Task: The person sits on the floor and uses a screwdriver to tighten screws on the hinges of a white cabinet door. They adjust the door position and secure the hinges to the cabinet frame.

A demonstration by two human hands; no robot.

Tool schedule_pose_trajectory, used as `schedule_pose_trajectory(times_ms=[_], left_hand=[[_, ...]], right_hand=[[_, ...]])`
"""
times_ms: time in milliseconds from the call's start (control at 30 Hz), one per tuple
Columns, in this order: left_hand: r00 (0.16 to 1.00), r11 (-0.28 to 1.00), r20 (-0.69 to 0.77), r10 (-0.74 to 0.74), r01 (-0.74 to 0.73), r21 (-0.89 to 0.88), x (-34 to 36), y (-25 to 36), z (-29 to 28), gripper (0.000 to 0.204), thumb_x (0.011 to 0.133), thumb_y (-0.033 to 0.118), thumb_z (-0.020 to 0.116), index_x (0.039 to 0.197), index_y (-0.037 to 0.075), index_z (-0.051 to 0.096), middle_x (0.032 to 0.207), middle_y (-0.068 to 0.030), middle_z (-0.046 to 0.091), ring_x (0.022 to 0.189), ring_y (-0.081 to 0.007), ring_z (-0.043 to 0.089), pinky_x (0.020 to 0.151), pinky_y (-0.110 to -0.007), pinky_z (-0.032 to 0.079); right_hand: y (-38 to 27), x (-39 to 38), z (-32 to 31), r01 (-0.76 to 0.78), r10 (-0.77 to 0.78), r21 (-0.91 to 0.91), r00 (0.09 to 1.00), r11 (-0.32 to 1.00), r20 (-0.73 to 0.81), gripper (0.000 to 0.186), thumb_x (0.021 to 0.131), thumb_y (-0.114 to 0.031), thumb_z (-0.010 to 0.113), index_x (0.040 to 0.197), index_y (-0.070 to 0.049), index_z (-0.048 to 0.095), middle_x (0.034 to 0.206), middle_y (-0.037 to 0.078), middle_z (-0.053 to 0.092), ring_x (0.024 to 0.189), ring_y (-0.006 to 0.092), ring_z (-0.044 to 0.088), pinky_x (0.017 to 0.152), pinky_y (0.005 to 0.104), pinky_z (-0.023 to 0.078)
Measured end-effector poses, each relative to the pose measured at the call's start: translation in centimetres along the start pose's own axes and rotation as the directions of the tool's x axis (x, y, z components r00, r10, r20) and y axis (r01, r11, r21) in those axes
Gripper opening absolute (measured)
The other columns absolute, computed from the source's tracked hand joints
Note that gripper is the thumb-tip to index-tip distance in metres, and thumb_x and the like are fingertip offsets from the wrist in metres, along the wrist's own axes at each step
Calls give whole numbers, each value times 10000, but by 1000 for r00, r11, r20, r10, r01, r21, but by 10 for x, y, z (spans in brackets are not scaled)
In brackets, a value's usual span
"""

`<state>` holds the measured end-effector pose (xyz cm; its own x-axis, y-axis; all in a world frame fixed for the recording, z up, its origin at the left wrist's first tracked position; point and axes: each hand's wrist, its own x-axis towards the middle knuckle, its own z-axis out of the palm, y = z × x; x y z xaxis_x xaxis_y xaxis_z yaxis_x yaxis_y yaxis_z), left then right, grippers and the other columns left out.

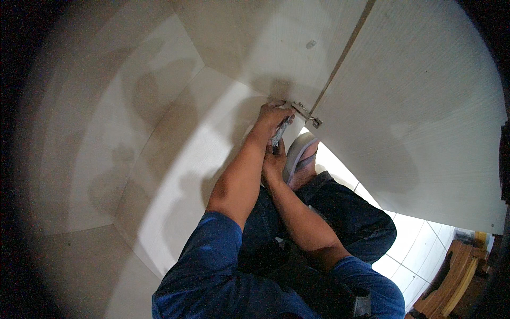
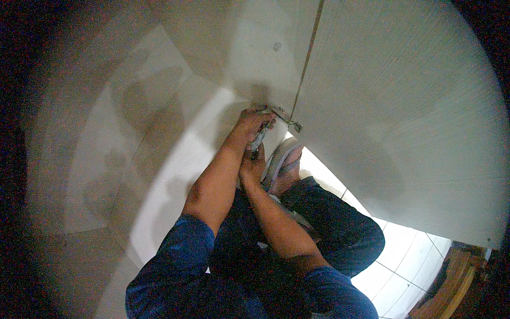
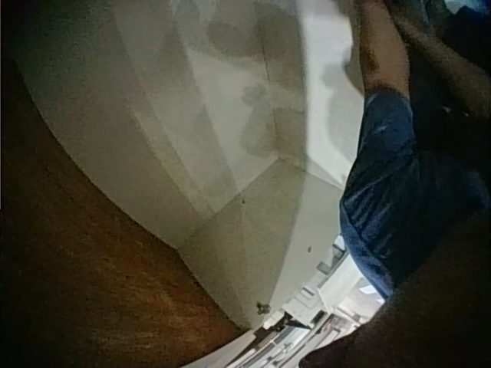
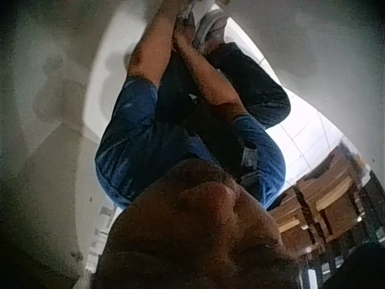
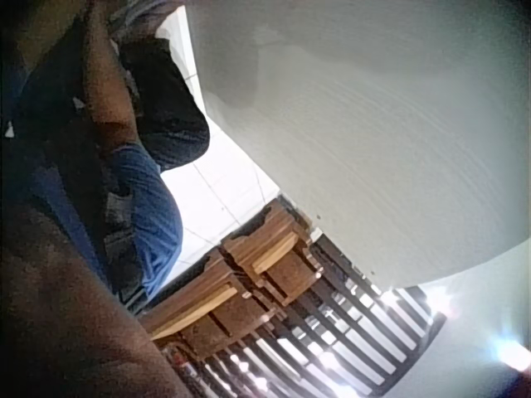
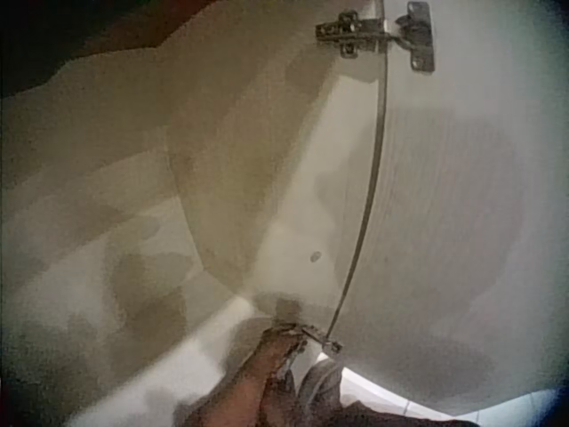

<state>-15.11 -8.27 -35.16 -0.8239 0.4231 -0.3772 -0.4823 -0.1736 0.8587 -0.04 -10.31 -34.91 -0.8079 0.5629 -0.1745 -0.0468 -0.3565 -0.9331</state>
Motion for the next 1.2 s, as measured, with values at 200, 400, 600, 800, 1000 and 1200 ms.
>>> schedule_pose_trajectory(times_ms=[200, 400, 600, 800, 1000, 1200], left_hand=[[999, 999, -24, 28, -27, 33, -5, 6, 1, 567, 776, -60, 789, 1279, -133, 539, 884, -219, 712, 696, -254, 694, 569, -335, 553], [993, 994, -38, 108, -108, -1, -6, 3, 5, 583, 771, -49, 791, 1282, -157, 531, 848, -210, 714, 683, -233, 691, 555, -316, 529], [983, 960, -89, 162, -136, 245, 3, 2, 3, 636, 693, 72, 868, 1232, -140, 606, 915, -201, 734, 777, -246, 710, 676, -333, 563], [965, 856, -157, 209, -103, 507, 23, -14, -6, 645, 653, 202, 896, 1182, -90, 669, 1002, -197, 748, 873, -230, 714, 782, -330, 569], [952, 782, -54, 302, -215, 585, 27, -17, -11, 647, 671, 267, 892, 1181, -67, 676, 980, -187, 753, 857, -238, 717, 786, -342, 568], [976, 897, -62, 211, -168, 408, 18, -11, -7, 540, 723, 132, 876, 1175, -76, 667, 958, -168, 748, 793, -211, 710, 708, -326, 564]], right_hand=[[10, 3, -1, 32, -32, -84, 999, 996, -4, 365, 1047, -160, 541, 1370, 8, 520, 1252, 143, 653, 1102, 225, 614, 959, 345, 473], [15, 9, 2, 6, -6, -91, 1000, 996, -4, 469, 994, -127, 603, 1431, -10, 477, 1257, 150, 656, 1110, 253, 636, 960, 357, 496], [16, 10, 2, -74, 74, -25, 997, 997, 15, 525, 972, -106, 638, 1451, -22, 439, 1308, 169, 622, 1147, 264, 616, 977, 368, 492], [26, 13, 4, -238, 232, -9, 952, 971, -199, 500, 1005, -216, 625, 1408, -8, 414, 1299, 199, 605, 1133, 294, 608, 945, 377, 505], [20, 11, -3, -249, 268, 221, 962, 943, -59, 481, 1063, -295, 542, 1382, 21, 370, 1141, 156, 632, 1019, 235, 610, 861, 362, 513], [14, 9, 3, -163, 196, 310, 977, 937, -80, 308, 1072, -280, 509, 1188, 4, 541, 1088, 134, 641, 938, 211, 613, 823, 359, 511]])
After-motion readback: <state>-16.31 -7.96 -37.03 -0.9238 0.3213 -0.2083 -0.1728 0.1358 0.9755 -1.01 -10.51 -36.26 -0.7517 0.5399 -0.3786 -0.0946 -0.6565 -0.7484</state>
